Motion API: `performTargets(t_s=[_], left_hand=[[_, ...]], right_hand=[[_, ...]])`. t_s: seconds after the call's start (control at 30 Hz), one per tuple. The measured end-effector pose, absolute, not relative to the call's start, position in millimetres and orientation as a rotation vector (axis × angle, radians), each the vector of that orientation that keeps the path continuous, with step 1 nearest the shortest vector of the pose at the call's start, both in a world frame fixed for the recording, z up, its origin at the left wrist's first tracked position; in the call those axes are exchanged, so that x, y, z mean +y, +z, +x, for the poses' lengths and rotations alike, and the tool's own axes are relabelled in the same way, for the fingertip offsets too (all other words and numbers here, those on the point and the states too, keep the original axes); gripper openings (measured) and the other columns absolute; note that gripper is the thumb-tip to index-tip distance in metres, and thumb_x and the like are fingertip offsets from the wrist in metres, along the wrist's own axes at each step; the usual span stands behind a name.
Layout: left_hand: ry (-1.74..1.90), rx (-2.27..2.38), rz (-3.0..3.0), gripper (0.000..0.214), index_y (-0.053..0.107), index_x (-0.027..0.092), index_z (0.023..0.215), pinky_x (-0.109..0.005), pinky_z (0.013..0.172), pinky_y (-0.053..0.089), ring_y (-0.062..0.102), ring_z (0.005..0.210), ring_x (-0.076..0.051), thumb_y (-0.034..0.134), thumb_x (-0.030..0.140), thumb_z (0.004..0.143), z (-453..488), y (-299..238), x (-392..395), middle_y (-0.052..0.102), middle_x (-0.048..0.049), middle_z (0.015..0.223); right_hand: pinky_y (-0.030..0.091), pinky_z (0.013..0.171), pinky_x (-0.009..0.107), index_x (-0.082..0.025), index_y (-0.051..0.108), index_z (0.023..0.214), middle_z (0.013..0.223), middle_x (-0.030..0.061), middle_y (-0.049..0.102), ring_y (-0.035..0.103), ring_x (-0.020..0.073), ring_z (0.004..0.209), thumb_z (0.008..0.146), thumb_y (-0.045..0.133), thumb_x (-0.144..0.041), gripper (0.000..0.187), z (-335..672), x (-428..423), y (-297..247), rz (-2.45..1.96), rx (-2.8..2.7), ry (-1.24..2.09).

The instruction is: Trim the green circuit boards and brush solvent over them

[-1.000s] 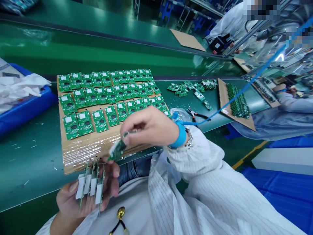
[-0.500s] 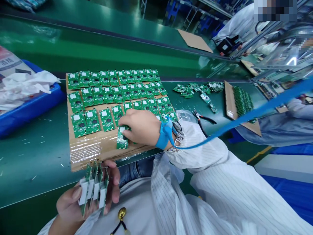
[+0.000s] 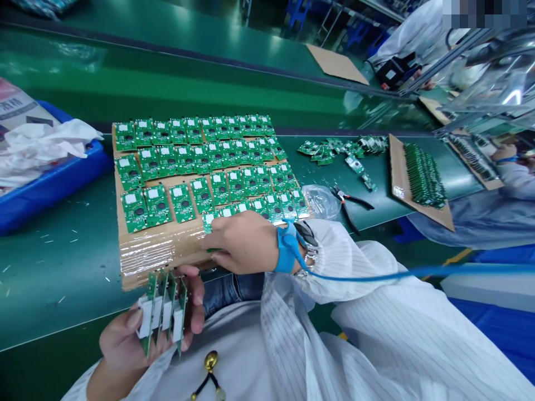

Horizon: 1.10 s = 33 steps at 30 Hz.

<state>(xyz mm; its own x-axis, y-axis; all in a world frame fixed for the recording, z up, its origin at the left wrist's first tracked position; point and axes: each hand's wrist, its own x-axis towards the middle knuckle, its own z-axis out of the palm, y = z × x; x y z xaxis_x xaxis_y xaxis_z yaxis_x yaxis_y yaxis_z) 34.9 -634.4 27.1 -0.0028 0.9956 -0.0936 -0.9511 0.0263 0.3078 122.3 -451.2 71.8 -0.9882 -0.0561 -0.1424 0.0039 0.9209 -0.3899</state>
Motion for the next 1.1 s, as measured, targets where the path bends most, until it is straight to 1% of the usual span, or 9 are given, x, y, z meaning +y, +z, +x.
performTargets(t_s=[0.13,0.17,0.23,0.4,0.5,0.67,0.8,0.9,1.1], left_hand=[[1.580,0.347,0.165,0.047,0.062,0.017,0.110,-0.025,0.051,0.048,0.066,0.066,-0.020,0.070,0.035,0.067,34.8,33.0,-632.4,0.067,-0.0064,0.077],[1.583,0.362,0.173,0.043,0.064,0.017,0.105,-0.025,0.050,0.047,0.066,0.063,-0.020,0.070,0.036,0.067,35.2,34.3,-632.0,0.067,-0.0057,0.073],[1.568,0.408,0.186,0.036,0.068,0.015,0.096,-0.024,0.048,0.046,0.065,0.060,-0.019,0.070,0.037,0.066,36.3,36.3,-631.4,0.067,-0.0056,0.067],[1.528,0.487,0.185,0.037,0.071,0.011,0.084,-0.022,0.044,0.045,0.064,0.054,-0.018,0.073,0.042,0.064,38.5,35.9,-633.1,0.070,-0.0088,0.064],[1.535,0.455,0.149,0.039,0.070,0.014,0.093,-0.022,0.042,0.044,0.065,0.056,-0.020,0.073,0.039,0.064,39.0,33.2,-635.1,0.071,-0.0087,0.067],[1.561,0.348,0.163,0.053,0.061,0.016,0.114,-0.027,0.044,0.045,0.068,0.067,-0.028,0.069,0.038,0.066,40.2,30.6,-634.6,0.071,-0.0092,0.074],[1.547,0.300,0.169,0.057,0.057,0.015,0.120,-0.027,0.046,0.047,0.068,0.069,-0.028,0.069,0.034,0.067,39.6,31.3,-633.1,0.071,-0.0080,0.071],[1.549,0.295,0.158,0.055,0.058,0.014,0.117,-0.025,0.046,0.048,0.069,0.067,-0.026,0.071,0.033,0.067,38.3,30.4,-634.9,0.073,-0.0094,0.073],[1.513,0.335,0.190,0.037,0.062,0.015,0.098,-0.025,0.047,0.051,0.070,0.070,-0.026,0.071,0.034,0.068,36.5,26.6,-640.2,0.074,-0.0133,0.082]], right_hand=[[0.044,0.062,0.020,-0.013,0.066,0.095,0.075,0.0035,0.063,0.056,0.0090,0.068,0.084,0.049,-0.016,0.021,132.7,-462.6,77.5,-0.147,3.025,-1.326],[0.045,0.064,0.019,-0.011,0.066,0.094,0.075,0.0040,0.063,0.057,0.0080,0.069,0.083,0.050,-0.013,0.019,133.7,-466.5,78.9,-0.195,3.043,-1.452],[0.046,0.065,0.017,-0.010,0.067,0.088,0.074,0.0045,0.063,0.058,0.0066,0.068,0.083,0.051,-0.010,0.017,133.6,-473.2,80.8,-0.297,3.094,-1.521],[0.041,0.056,0.019,-0.019,0.068,0.077,0.067,-0.0015,0.061,0.054,0.0064,0.061,0.085,0.051,-0.014,0.020,128.4,-477.2,80.5,-0.481,3.245,-1.120],[0.039,0.057,0.021,-0.020,0.066,0.071,0.062,-0.0037,0.060,0.053,0.0068,0.060,0.087,0.052,-0.015,0.021,127.4,-473.3,80.8,-0.590,3.277,-0.968],[0.034,0.051,0.027,-0.018,0.063,0.066,0.062,-0.0030,0.060,0.051,0.0088,0.059,0.089,0.053,-0.021,0.025,127.5,-467.3,89.6,-0.825,3.259,-0.702],[0.037,0.053,0.028,-0.018,0.063,0.066,0.062,-0.0010,0.059,0.050,0.0098,0.059,0.092,0.048,-0.023,0.030,127.2,-464.8,100.3,-0.946,3.218,-0.599],[0.038,0.054,0.028,-0.017,0.063,0.066,0.060,-0.0002,0.058,0.050,0.0109,0.059,0.092,0.048,-0.023,0.030,127.8,-464.0,104.5,-0.958,3.190,-0.573],[0.038,0.056,0.028,-0.018,0.060,0.068,0.061,-0.0012,0.057,0.052,0.0100,0.060,0.091,0.050,-0.023,0.025,135.8,-461.6,102.7,-0.871,3.230,-0.553]])
